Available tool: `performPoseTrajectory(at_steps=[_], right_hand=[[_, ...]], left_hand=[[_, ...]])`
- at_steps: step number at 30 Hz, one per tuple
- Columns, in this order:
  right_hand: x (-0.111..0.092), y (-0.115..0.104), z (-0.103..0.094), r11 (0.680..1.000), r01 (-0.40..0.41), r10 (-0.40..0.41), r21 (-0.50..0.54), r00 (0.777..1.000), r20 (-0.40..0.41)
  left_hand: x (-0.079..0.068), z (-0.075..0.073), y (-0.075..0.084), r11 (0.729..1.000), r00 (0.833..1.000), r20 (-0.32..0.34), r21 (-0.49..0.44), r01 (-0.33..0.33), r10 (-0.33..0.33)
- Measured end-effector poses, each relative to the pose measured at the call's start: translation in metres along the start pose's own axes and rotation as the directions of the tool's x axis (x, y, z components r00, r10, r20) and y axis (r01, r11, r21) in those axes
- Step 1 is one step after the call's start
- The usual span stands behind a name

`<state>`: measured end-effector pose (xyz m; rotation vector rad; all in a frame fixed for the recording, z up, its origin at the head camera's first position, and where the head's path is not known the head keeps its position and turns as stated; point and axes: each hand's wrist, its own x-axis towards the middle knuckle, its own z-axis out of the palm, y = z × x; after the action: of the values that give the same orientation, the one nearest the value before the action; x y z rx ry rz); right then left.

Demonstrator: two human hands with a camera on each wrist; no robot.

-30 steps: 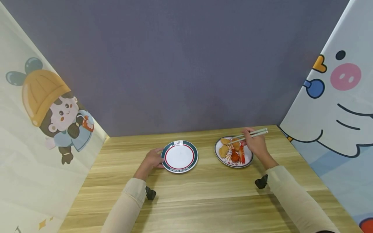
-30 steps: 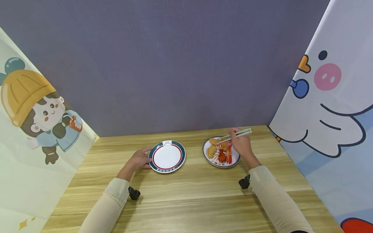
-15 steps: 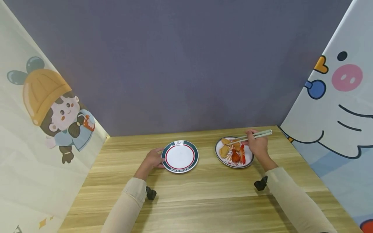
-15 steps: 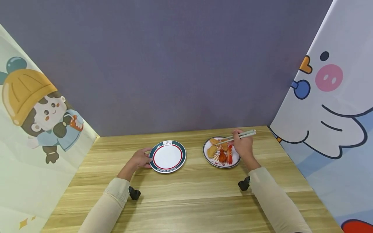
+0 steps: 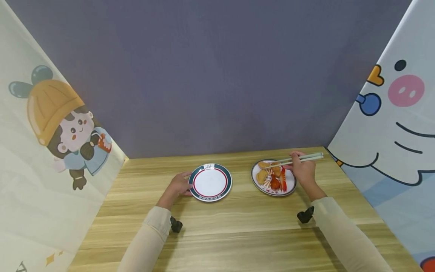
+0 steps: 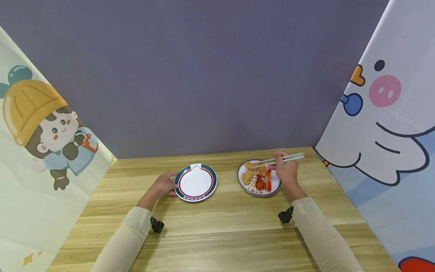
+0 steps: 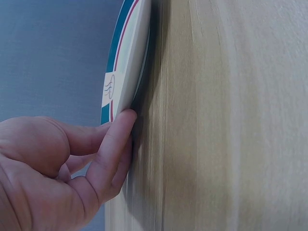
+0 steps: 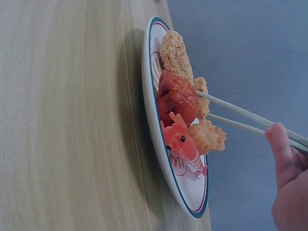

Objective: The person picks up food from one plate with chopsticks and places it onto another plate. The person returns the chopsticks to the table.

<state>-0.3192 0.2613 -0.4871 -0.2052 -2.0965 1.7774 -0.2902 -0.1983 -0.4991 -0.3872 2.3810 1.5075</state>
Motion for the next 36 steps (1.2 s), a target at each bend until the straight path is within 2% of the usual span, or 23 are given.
performPoseTrajectory(at_steps=[4, 9, 19, 29, 36], right_hand=[[-0.001, -0.002, -0.002, 0.999, -0.004, 0.004, 0.048, 1.000, -0.012], [-0.003, -0.006, -0.004, 1.000, -0.010, 0.010, 0.005, 1.000, -0.013], [-0.008, -0.017, 0.000, 0.989, -0.016, 0.015, 0.149, 1.000, 0.003], [-0.016, -0.026, 0.008, 0.991, -0.064, 0.062, 0.117, 0.998, 0.018], [-0.023, -0.030, 0.017, 0.972, -0.042, 0.033, 0.233, 0.999, 0.040]], left_hand=[[-0.001, 0.000, 0.001, 1.000, 1.000, -0.004, 0.006, -0.001, 0.001], [-0.002, 0.000, 0.003, 1.000, 1.000, -0.008, 0.008, -0.004, 0.004], [-0.003, 0.000, 0.002, 1.000, 1.000, -0.006, 0.018, -0.009, 0.009], [-0.003, -0.001, 0.002, 1.000, 1.000, -0.004, 0.021, -0.005, 0.005], [-0.003, -0.001, 0.002, 1.000, 1.000, -0.004, 0.014, -0.004, 0.004]])
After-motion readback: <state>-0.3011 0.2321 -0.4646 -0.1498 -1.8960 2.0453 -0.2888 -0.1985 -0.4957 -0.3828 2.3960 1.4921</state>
